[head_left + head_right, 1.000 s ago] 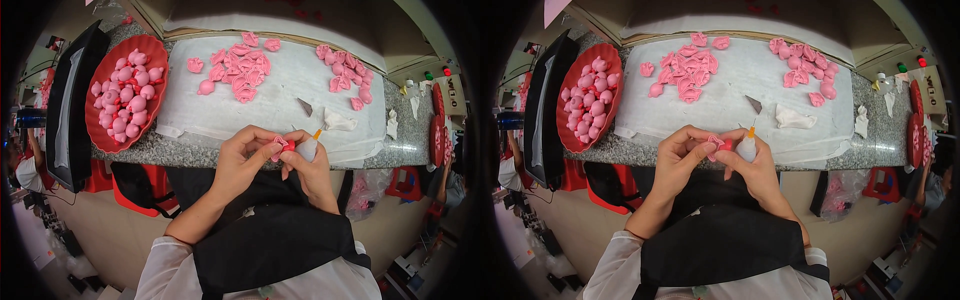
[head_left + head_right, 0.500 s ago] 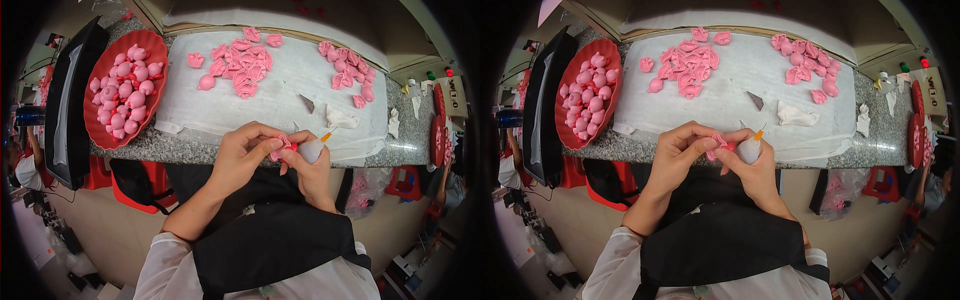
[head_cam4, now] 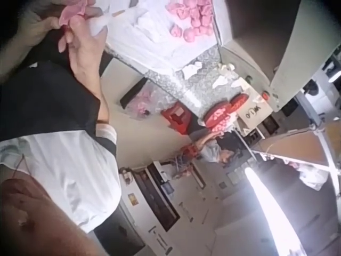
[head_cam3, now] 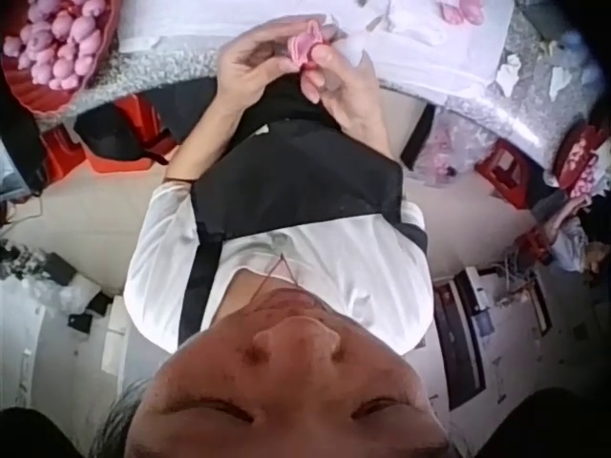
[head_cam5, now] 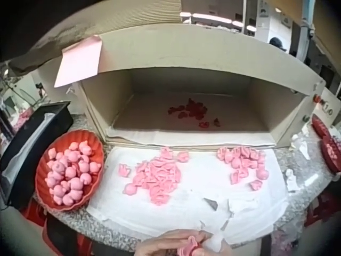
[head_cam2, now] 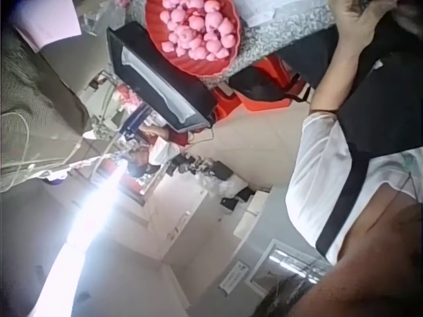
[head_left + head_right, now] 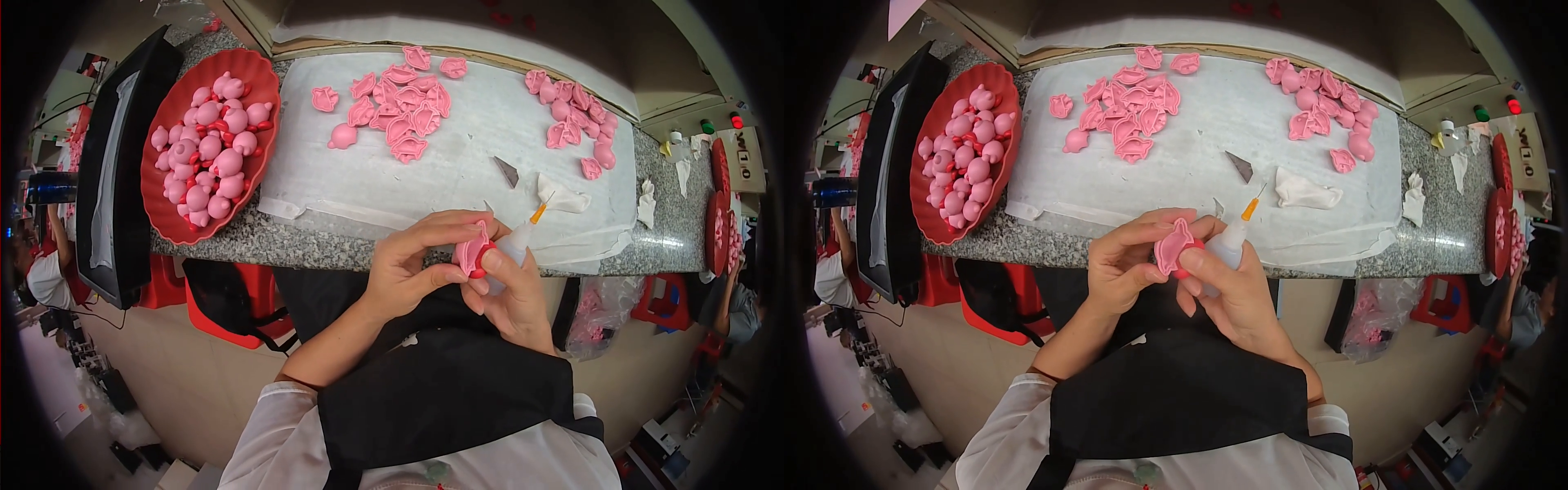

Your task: Assembling small clay figures by applying liquid adhesive or glaze to individual components at a workbench.

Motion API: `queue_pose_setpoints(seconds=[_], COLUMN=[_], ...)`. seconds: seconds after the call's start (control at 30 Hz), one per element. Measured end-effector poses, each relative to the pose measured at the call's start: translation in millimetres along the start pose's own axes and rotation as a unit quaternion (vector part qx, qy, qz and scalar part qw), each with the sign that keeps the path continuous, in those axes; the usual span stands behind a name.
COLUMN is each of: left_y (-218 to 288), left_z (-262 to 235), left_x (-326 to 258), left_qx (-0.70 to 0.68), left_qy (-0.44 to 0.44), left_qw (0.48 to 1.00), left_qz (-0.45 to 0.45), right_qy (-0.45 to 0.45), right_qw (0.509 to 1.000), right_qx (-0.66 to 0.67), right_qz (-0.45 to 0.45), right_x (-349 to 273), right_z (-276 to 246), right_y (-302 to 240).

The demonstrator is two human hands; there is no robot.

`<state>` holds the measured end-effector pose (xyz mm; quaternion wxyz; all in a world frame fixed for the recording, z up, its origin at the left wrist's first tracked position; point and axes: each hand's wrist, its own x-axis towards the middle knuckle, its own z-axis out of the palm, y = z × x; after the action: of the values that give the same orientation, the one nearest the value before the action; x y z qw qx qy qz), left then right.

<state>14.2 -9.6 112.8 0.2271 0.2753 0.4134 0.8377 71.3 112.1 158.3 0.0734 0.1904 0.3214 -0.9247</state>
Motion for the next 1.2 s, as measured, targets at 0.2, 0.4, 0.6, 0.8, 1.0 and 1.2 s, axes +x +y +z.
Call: queue_pose_setpoints(seconds=[0.2,0.4,0.6,0.8,1.0,1.2], left_y=[6.6,4.6,3.3,9.2,9.0,7.8], left_z=[5.4,1.9,8.1,10.8,10.1,8.9], left_x=[-2.5,-10.0,-10.4,-12.5,-12.5,-11.5], left_qx=[-0.203,-0.331,-0.344,-0.318,-0.344,-0.353], left_qy=[0.098,0.069,0.041,0.023,-0.003,-0.016], left_qw=[0.971,0.929,0.92,0.924,0.921,0.918], left_qz=[-0.084,-0.148,-0.181,-0.209,-0.185,-0.18], right_qy=[0.059,0.122,0.073,-0.01,-0.154,-0.165], right_qw=[0.952,0.878,0.858,0.728,0.693,0.727], right_qx=[-0.223,-0.383,-0.264,-0.401,-0.46,-0.422], right_qz=[-0.202,-0.261,-0.434,-0.555,-0.534,-0.517], right_x=[-8.6,-30.0,-31.9,-27.3,-29.0,-31.1], right_z=[-8.3,3.3,-2.7,6.2,7.6,9.0], right_y=[-13.4,-34.6,-36.3,-27.8,-29.9,-26.5])
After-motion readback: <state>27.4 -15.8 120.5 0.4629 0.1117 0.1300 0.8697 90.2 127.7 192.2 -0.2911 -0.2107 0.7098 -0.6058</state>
